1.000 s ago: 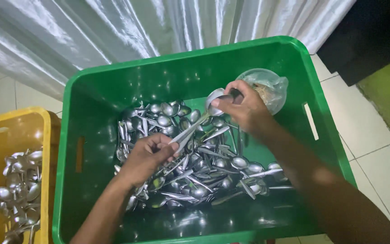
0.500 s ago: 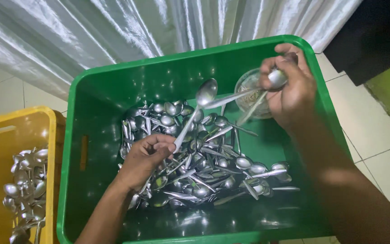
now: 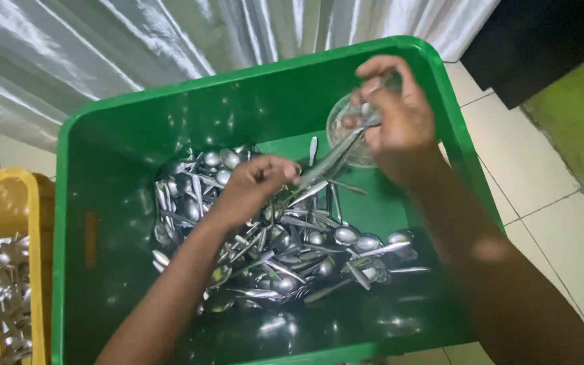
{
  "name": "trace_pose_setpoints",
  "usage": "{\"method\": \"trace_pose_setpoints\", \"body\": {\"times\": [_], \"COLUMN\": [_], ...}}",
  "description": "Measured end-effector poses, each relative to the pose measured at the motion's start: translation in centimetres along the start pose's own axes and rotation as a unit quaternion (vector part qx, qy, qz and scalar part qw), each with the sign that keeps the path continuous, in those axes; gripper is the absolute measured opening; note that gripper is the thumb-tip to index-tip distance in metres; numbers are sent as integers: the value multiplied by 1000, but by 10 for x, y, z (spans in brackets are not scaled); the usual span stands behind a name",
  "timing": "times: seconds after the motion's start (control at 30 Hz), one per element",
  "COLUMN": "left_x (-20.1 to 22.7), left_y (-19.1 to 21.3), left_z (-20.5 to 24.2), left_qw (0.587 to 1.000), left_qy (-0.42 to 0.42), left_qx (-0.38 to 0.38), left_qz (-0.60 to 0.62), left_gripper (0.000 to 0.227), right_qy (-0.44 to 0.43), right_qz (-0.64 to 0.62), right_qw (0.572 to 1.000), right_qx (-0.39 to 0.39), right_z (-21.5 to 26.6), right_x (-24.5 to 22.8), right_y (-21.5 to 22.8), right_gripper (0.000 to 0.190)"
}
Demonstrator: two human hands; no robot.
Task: Bundling metal spoons together using rubber bands in a sorting area.
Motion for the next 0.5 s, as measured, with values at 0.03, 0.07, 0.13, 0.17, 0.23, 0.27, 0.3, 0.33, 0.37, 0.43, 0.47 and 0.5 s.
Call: {"method": "trace_pose_setpoints", "body": {"times": [0.03, 0.07, 0.13, 0.17, 0.23, 0.27, 0.3, 0.33, 0.37, 0.43, 0.47, 0.5], "left_x": [-17, -30, -61, -77, -105, -116, -128, -131, -134, -139, -140, -138], "left_y": [-2, -3, -15, -25, -42, -50, -58, -61, -63, -61, -58, -51], "left_z": [-15, -30, -58, -72, -97, -107, -117, -121, -125, -127, -125, -126], "left_qw": [1000, 993, 972, 907, 802, 776, 749, 750, 748, 746, 737, 723], "left_qy": [-3, -48, -94, -112, -129, -150, -169, -170, -157, -144, -144, -146], "left_qx": [-3, 34, 65, 75, 79, 89, 100, 98, 85, 72, 66, 63], "left_qz": [-2, -104, -204, -399, -577, -606, -633, -632, -639, -646, -658, -672], "left_gripper": [27, 20, 17, 34, 62, 47, 33, 33, 33, 34, 37, 45], "right_qy": [3, 7, 10, 6, 0, -18, -38, -40, -49, -61, -60, -54], "right_qz": [2, -39, -78, -67, -55, -31, -7, -6, -27, -50, -61, -72], "right_qw": [1000, 999, 996, 997, 997, 997, 996, 996, 996, 994, 995, 995], "right_qx": [3, 25, 52, 49, 49, 64, 79, 81, 75, 71, 59, 46], "right_z": [0, 1, 3, 2, 0, 0, 1, 0, 0, 0, 1, -1], "right_x": [-4, -8, -14, -15, -17, -16, -14, -13, -13, -12, -12, -15], "right_y": [3, 7, 11, 11, 8, 7, 6, 4, 2, -3, -5, -8], "right_gripper": [22, 26, 31, 30, 30, 24, 19, 19, 20, 22, 22, 21]}}
Point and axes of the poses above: each hand's wrist, its own z-axis away from the middle knuckle, its own y-axis out of the back of the hand, x = y × z, the point moved 3 cm from there along -z, towards the middle knuckle, and after that the axes turned 4 degrees about -x, right-handed, at the moved point
